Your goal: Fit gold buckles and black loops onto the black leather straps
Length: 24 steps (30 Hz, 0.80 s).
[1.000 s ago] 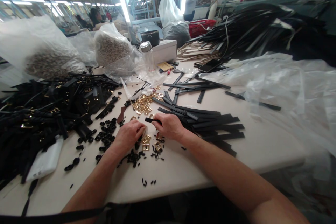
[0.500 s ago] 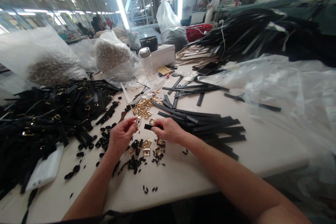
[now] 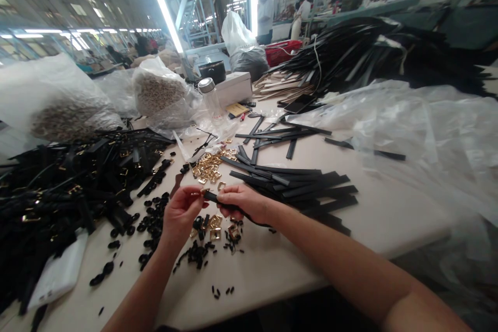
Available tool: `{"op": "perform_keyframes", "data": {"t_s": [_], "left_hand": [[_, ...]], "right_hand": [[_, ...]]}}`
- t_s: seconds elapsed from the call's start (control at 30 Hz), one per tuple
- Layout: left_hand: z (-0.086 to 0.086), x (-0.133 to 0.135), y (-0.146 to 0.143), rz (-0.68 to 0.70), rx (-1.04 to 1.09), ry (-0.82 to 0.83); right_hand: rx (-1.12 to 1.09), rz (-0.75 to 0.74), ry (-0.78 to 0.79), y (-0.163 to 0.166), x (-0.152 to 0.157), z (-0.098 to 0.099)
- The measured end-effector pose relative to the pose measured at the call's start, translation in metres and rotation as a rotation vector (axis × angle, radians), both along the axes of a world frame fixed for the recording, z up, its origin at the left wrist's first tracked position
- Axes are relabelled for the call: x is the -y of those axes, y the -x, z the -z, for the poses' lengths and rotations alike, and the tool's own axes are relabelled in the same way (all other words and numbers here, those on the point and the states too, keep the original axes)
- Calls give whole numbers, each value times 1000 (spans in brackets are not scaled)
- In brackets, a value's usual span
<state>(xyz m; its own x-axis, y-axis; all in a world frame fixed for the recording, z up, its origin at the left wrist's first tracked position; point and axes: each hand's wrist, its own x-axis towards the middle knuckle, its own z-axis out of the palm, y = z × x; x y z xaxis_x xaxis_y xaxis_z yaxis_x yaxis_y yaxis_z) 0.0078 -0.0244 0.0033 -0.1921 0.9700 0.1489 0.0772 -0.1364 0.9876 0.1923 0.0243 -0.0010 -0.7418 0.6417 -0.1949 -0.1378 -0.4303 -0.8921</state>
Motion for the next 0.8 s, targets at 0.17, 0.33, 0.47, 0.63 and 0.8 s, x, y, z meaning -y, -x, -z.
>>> {"op": "perform_keyframes", "data": {"t_s": [0.17,0.33,0.47,0.63,0.8], "left_hand": [[4,0,-1,63,78,-138],[2,2,-1,122,150,-116],[2,3,1,154,169,-71],[5,2,-1,176,128,-119],[2,4,-2,125,-38,-258]], "right_hand": [[-60,-58,94,0,2,-2],[-57,-39,57,-1,2,-2],[-73,-31,0,-2,2,-2],[-80,-34,25,-1,1,2],[-48,-26,4,-1,0,1]]}}
